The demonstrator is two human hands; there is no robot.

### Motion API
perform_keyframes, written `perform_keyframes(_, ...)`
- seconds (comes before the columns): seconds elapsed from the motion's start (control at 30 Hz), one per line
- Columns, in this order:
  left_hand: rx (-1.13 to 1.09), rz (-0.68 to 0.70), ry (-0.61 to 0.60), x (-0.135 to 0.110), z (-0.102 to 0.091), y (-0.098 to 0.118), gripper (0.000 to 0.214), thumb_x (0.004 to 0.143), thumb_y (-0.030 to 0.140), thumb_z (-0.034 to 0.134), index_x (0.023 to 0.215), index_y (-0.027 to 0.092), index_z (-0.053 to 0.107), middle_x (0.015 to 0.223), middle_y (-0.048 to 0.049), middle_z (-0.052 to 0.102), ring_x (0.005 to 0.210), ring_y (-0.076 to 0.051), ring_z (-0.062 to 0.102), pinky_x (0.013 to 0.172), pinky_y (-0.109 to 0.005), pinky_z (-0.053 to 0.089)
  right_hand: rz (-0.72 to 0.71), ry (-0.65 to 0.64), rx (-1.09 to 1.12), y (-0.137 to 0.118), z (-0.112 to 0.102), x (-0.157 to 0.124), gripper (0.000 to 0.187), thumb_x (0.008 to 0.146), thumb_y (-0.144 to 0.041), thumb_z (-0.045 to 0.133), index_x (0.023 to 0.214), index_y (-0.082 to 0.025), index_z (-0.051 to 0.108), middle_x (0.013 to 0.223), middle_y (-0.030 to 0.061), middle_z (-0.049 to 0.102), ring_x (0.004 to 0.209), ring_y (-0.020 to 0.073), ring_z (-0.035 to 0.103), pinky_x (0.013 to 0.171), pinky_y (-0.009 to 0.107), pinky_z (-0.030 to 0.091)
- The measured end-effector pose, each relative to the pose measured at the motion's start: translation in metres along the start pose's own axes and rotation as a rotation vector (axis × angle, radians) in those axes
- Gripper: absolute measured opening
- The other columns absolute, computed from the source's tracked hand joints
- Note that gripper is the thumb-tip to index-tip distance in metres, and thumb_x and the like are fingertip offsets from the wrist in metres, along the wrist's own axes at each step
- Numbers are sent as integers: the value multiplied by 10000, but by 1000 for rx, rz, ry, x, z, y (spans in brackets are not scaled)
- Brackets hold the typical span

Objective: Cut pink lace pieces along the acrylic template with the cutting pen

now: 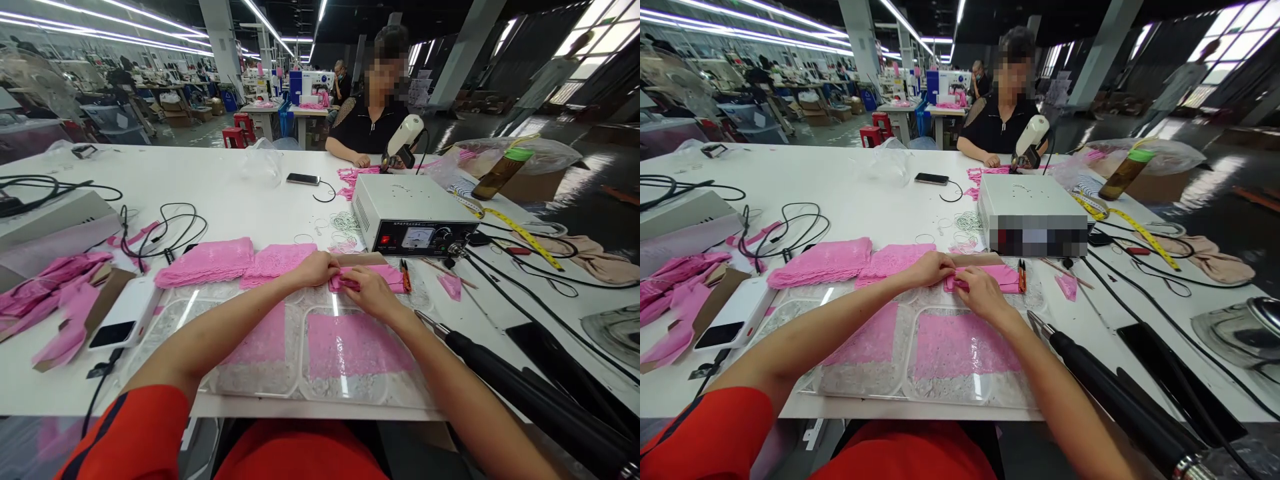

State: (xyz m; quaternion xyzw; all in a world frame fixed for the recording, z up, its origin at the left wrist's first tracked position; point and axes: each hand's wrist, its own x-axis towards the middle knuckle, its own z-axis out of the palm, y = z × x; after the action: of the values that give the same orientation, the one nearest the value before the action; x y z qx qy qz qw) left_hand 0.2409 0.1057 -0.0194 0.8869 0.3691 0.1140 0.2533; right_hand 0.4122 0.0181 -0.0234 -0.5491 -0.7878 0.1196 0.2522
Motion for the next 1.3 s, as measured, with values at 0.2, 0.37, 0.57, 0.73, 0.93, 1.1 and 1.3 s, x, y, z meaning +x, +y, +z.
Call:
perform_keyframes(0.2,-8,-26,11,-2,-1,5,252,961,361,577,996,118,632,936,-35,648,812,-153,637,750,-325,551,30,-19,30,4,5,4,174,827,-153,524,778,-199,684,777,32,644,693,149,560,645,256,411)
perform_keyframes(0.37,7,-19,22,1,-1,4,250,958,360,583,981,116,635,922,-32,652,798,-148,638,743,-320,551,72,-5,49,8,8,4,168,823,-207,499,749,-193,649,767,38,641,678,161,547,637,270,399)
perform_keyframes(0.57,56,50,143,-12,-5,12,142,955,206,549,932,124,663,922,-38,652,858,-154,627,813,-319,517,113,-7,118,13,6,5,214,822,-314,473,718,-191,613,730,28,640,670,165,555,626,273,397)
perform_keyframes(0.73,125,172,186,-41,3,18,198,929,172,525,958,169,721,944,-59,636,909,-170,606,829,-272,476,156,-6,191,16,2,6,253,822,-371,467,729,-185,611,741,31,665,674,164,579,624,275,420)
perform_keyframes(0.93,193,221,227,-45,16,12,174,929,209,551,934,150,714,936,-77,623,894,-196,594,829,-305,472,147,22,194,11,-10,2,238,826,-365,475,729,-187,599,749,40,660,671,167,576,619,286,417)
perform_keyframes(1.1,213,281,290,-49,19,17,221,927,285,599,1087,145,658,1034,-101,615,964,-213,576,863,-328,469,79,37,171,-1,-21,-13,182,849,-292,483,732,-197,585,761,41,644,672,163,552,630,291,407)
perform_keyframes(1.3,214,425,286,-83,34,37,231,982,333,514,1040,192,688,932,-72,611,800,-158,565,719,-261,453,22,4,160,-22,-22,-53,161,876,-221,510,729,-201,573,739,26,624,685,161,556,621,283,402)
